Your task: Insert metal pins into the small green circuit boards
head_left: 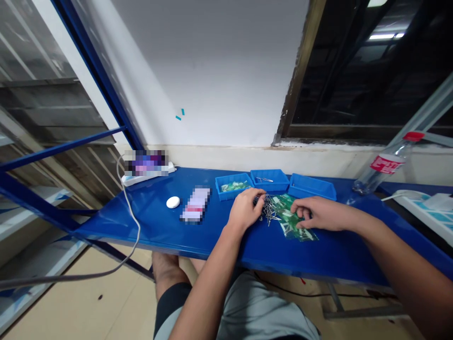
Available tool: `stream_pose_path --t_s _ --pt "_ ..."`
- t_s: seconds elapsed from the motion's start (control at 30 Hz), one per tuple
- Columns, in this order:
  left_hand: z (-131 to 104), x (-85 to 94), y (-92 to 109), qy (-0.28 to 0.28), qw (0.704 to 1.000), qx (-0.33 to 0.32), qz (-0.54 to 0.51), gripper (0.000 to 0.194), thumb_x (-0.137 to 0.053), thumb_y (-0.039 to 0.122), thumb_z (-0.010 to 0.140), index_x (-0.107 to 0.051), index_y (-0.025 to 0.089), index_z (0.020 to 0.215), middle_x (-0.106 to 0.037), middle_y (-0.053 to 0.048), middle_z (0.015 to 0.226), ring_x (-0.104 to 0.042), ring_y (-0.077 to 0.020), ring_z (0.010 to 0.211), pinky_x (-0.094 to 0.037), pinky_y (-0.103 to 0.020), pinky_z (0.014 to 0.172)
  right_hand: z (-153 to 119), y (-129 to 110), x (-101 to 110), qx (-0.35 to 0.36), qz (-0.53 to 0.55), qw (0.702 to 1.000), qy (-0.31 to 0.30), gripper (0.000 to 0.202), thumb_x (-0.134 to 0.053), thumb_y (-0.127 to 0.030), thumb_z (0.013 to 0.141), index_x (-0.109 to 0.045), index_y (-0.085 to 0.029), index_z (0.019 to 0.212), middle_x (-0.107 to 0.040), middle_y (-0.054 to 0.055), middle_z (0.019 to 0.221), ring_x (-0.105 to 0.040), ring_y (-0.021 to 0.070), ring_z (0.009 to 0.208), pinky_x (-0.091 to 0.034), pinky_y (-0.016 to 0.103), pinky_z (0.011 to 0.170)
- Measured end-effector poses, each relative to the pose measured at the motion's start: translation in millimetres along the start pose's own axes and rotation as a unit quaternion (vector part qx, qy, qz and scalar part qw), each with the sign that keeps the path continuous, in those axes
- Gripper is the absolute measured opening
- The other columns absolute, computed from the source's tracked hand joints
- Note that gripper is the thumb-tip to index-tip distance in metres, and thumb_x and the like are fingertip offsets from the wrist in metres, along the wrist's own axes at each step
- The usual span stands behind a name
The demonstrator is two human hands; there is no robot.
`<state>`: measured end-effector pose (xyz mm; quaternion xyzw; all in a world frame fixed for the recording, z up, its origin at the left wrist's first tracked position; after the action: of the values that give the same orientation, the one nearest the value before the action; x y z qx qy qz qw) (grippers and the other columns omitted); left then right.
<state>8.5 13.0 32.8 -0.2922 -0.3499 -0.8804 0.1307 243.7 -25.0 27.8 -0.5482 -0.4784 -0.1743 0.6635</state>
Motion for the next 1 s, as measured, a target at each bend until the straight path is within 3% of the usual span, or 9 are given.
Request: stream_pose_path --t_s 0.13,0.23,0.37,0.47,0.57,0.7,0.8,1.0 --pt "-0.1 -0.6 2.6 -0.016 1.0 -0.01 -0.012 0.023 -0.055 0.027 0.102 -0.073 0.022 0.114 -0.077 -0.007 0.111 -0.072 -0.0238 0.105 -0.057 -0.037 0.096 2.2 -5.4 2.1 0.015 0.03 0.999 -0.01 0.015 -0.075 -0.038 0.082 -0.074 -0.026 0.091 -0.074 0.001 0.071 -0.067 0.0203 0.061 -0.048 0.029 0.054" --pt "0.7 1.4 4.3 -0.015 1.0 -0.004 -0.028 0.022 -0.055 0.027 0.102 -0.074 0.022 0.112 -0.078 -0.007 0.11 -0.073 -0.0235 0.104 -0.058 -0.037 0.095 5.2 -14.9 16.8 0.024 0.007 1.0 0.013 0.013 -0.067 -0.031 0.086 -0.075 -0.026 0.095 -0.076 0.001 0.076 -0.069 0.02 0.065 -0.051 0.03 0.059" --pt "2.0 5.4 7.6 0.008 0.997 0.015 -0.081 0.02 -0.06 0.032 0.101 -0.074 0.022 0.111 -0.078 -0.006 0.111 -0.073 -0.0225 0.103 -0.059 -0.036 0.094 17.6 -25.7 46.7 0.029 -0.002 0.995 0.099 0.017 -0.068 -0.031 0.086 -0.076 -0.024 0.098 -0.076 0.002 0.078 -0.068 0.0194 0.068 -0.053 0.03 0.065" --pt "2.3 4.8 6.0 0.028 0.988 0.037 -0.15 0.033 -0.068 0.038 0.097 -0.068 0.022 0.126 -0.075 -0.009 0.125 -0.073 -0.0233 0.11 -0.06 -0.037 0.095 32.7 -32.2 53.2 0.049 0.065 0.984 0.16 0.025 -0.07 -0.037 0.087 -0.077 -0.023 0.106 -0.076 0.004 0.083 -0.067 0.0197 0.072 -0.054 0.031 0.066" --pt "2.5 0.9 -2.9 0.041 0.977 0.068 -0.199 0.054 -0.076 0.04 0.091 -0.06 0.022 0.139 -0.072 -0.011 0.132 -0.074 -0.0243 0.109 -0.062 -0.037 0.092 48.4 -37.3 38.1 0.079 0.16 0.961 0.212 0.03 -0.07 -0.044 0.09 -0.075 -0.022 0.11 -0.077 0.006 0.1 -0.069 0.0207 0.083 -0.057 0.034 0.075" --pt "2.5 -2.1 -16.8 0.05 0.975 0.099 -0.194 0.034 -0.073 0.032 0.094 -0.067 0.019 0.124 -0.08 -0.007 0.104 -0.077 -0.0213 0.089 -0.063 -0.035 0.085 62.9 -34.7 5.8 0.071 0.293 0.915 0.266 0.034 -0.074 -0.05 0.087 -0.073 -0.021 0.106 -0.075 0.005 0.092 -0.067 0.018 0.072 -0.058 0.033 0.066" --pt "2.4 -1.7 -19.7 0.054 0.977 0.096 -0.181 0.024 -0.071 0.031 0.094 -0.07 0.019 0.115 -0.079 -0.005 0.096 -0.076 -0.0206 0.085 -0.062 -0.032 0.08 67.0 -32.5 -10.5 0.069 0.341 0.898 0.271 0.039 -0.08 -0.05 0.083 -0.072 -0.022 0.108 -0.075 0.004 0.092 -0.067 0.0167 0.069 -0.06 0.035 0.069" --pt "1.2 -0.9 -12.5 0.047 0.985 0.088 -0.144 0.034 -0.07 0.029 0.094 -0.064 0.018 0.126 -0.077 -0.006 0.094 -0.074 -0.0198 0.082 -0.061 -0.031 0.074 69.5 -27.3 -22.3 0.048 0.387 0.88 0.27 0.044 -0.088 -0.051 0.073 -0.071 -0.02 0.099 -0.076 0.005 0.09 -0.07 0.018 0.071 -0.062 0.037 0.074"
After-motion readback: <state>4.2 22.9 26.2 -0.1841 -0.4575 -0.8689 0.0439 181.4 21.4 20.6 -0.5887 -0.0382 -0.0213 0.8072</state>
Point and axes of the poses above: each hand's wrist, its own z-axis towards the middle knuckle, its own x-axis out of the back of the hand, y = z × x, the point moved 5 cm from there along z, towards the middle knuckle
